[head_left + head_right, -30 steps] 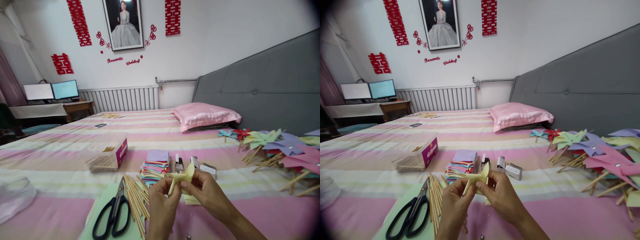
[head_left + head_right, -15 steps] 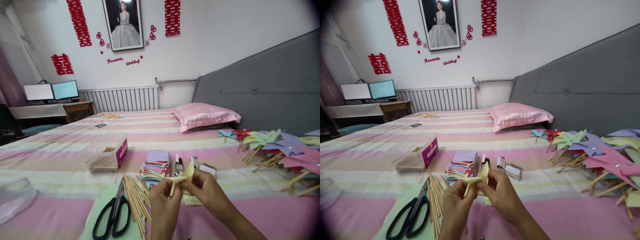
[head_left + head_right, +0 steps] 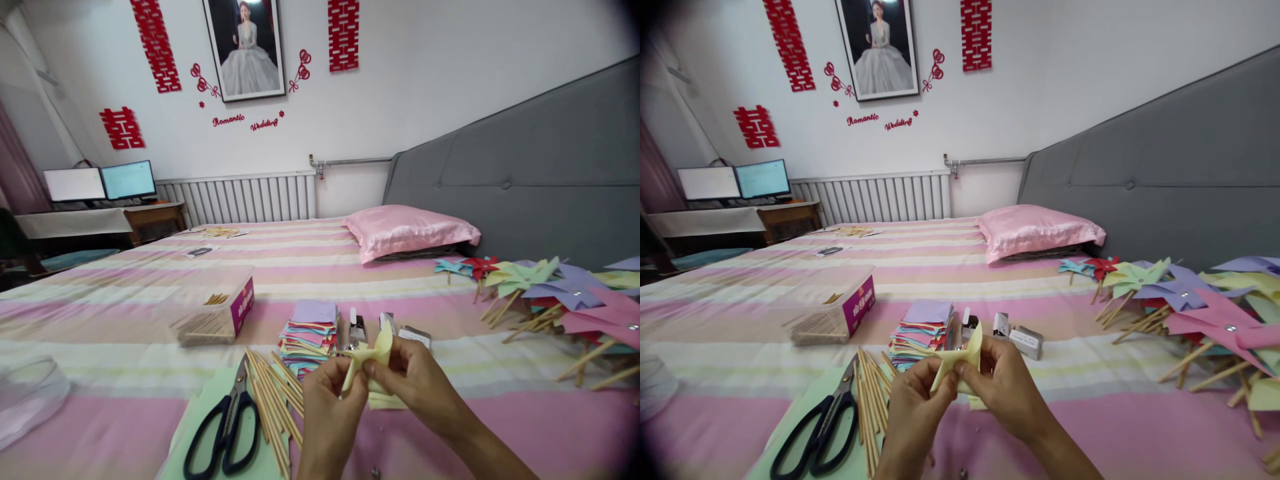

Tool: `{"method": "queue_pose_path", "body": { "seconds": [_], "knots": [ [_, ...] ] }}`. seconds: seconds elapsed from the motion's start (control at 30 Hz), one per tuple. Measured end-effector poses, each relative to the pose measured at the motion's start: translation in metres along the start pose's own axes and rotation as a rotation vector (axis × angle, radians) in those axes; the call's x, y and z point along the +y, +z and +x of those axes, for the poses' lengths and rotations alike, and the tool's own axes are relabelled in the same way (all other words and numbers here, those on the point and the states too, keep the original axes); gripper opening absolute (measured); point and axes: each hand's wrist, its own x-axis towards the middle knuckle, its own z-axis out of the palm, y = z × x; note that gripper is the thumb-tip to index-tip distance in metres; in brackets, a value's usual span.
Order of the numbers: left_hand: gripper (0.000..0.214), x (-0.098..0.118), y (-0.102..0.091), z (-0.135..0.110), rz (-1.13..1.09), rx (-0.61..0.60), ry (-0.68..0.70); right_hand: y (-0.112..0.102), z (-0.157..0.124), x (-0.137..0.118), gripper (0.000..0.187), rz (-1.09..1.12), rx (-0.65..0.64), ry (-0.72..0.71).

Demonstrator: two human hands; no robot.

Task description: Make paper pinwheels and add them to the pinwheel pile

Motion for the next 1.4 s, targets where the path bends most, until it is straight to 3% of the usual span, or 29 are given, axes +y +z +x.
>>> {"method": "queue_pose_path", "body": {
  "seconds": [0.27,0.37,0.67,0.87,0.97,1.07,1.23,1.3,1.4],
  "knots": [
    [0.017,-0.005,0.001,0.004,-0.038,0.088,-0.219,-0.012,0.007,0.011,0.033,0.012,-0.060,0.038],
    [0.016,-0.004,-0.001,0.004,-0.042,0.080,-0.245,-0.015,0.008,0.016,0.031,0.016,-0.084,0.049],
    [0.019,-0.010,-0.001,0.006,0.007,0.022,-0.208,-0.002,0.009,0.029,0.013,0.127,-0.010,0.129],
    [0.012,-0.006,-0.007,0.005,0.111,-0.049,-0.099,-0.001,0.011,0.034,0.016,0.185,0.105,0.107],
    [0.016,-0.006,-0.010,0.004,0.237,0.030,-0.005,0.001,0.012,0.039,0.022,0.282,0.291,0.150],
    [0.021,-0.004,-0.012,0.003,0.409,0.184,0.045,0.005,0.012,0.041,0.024,0.341,0.447,0.175],
    [0.024,0.013,-0.042,0.007,0.779,0.321,0.104,0.015,0.012,0.031,0.026,0.333,0.496,0.177],
    [0.025,0.020,-0.062,0.011,1.036,0.290,0.046,0.020,0.015,0.025,0.027,0.331,0.485,0.179],
    [0.025,0.026,-0.083,0.016,1.174,0.150,0.019,0.027,0.020,0.017,0.029,0.342,0.437,0.187]
  ]
}}
